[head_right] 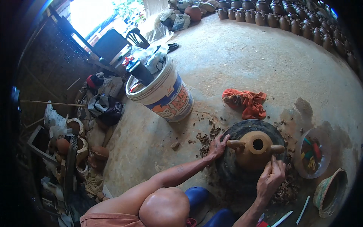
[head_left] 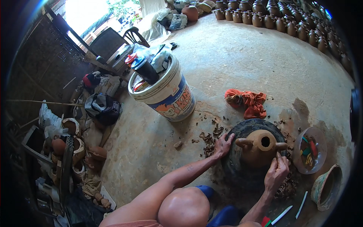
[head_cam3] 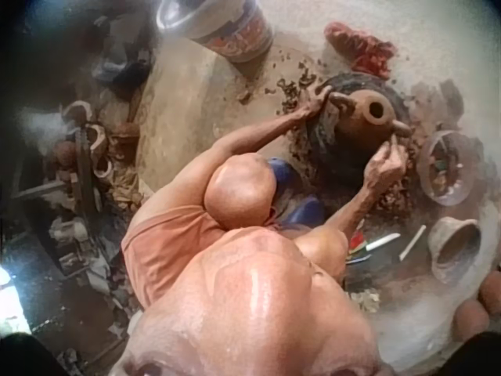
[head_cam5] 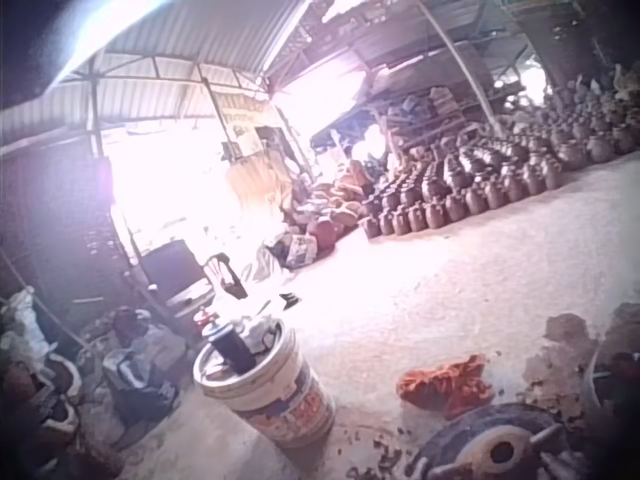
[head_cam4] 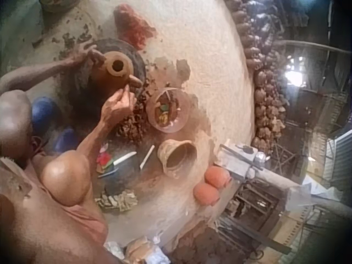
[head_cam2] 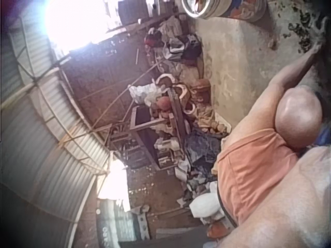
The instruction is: The person shapes and smooths a clay pot on a manual pottery wheel using various tools including a metal scraper, a blue plastic tool, and a sponge.
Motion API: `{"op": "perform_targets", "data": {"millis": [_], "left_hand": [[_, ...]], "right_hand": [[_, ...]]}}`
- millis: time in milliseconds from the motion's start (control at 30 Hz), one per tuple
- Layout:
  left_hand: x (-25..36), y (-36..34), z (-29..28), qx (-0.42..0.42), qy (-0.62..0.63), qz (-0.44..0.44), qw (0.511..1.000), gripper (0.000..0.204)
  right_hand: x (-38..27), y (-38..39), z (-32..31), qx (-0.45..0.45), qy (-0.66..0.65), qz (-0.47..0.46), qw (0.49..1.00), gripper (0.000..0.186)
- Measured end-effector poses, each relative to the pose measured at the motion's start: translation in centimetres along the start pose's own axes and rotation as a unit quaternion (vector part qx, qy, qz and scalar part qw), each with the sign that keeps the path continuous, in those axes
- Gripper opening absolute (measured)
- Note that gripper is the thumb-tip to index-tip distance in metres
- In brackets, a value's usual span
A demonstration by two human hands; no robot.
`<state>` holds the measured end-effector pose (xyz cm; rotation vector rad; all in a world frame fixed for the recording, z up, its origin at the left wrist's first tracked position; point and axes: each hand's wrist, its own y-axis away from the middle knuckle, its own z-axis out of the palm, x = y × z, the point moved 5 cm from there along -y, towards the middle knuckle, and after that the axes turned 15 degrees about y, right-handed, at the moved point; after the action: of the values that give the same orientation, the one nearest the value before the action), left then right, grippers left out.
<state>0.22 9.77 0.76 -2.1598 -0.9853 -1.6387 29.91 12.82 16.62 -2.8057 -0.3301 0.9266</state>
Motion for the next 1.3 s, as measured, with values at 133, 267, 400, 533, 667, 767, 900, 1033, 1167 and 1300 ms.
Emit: {"op": "perform_targets", "data": {"millis": [133,267,400,533,667,767,900,1033,1167,1300], "left_hand": [[-0.2,-0.4,-0.1,0.006,-0.012,0.003,1.000,0.071],[0.3,-0.1,0.1,-0.016,-0.011,-0.023,1.000,0.072],[-0.2,-0.6,-0.1,-0.019,-0.012,-0.015,1.000,0.073],[-0.5,-0.9,-0.3,-0.012,-0.030,-0.010,0.999,0.075],[0.8,-0.4,0.0,-0.030,-0.014,-0.029,0.999,0.079],[0.8,-0.4,-0.2,-0.037,-0.017,-0.029,0.999,0.080],[0.9,-0.1,0.4,-0.022,-0.016,-0.032,0.999,0.080],[-1.1,-1.7,-0.5,-0.016,-0.022,0.010,1.000,0.078],[-1.2,-1.8,0.7,-0.024,-0.017,0.001,1.000,0.081],[-2.3,-1.8,0.8,-0.022,-0.013,-0.018,1.000,0.082]], "right_hand": [[0.8,0.0,1.0,0.054,-0.064,0.039,0.996,0.032],[0.8,-0.3,1.1,0.045,-0.098,0.019,0.994,0.030],[0.8,-0.3,0.3,0.021,-0.013,-0.018,1.000,0.029],[1.7,-0.1,1.4,0.036,-0.056,-0.005,0.998,0.033],[3.2,-0.1,0.7,0.039,-0.016,-0.030,0.999,0.038],[2.6,-0.3,2.1,0.021,-0.108,0.002,0.994,0.042],[3.8,0.4,1.2,0.029,-0.114,0.000,0.993,0.041],[1.8,-0.2,1.6,0.036,-0.141,-0.002,0.989,0.027],[3.4,0.1,-1.2,0.080,-0.005,0.081,0.993,0.020],[0.9,-1.8,-3.8,0.203,0.130,-0.146,0.960,0.035]]}}
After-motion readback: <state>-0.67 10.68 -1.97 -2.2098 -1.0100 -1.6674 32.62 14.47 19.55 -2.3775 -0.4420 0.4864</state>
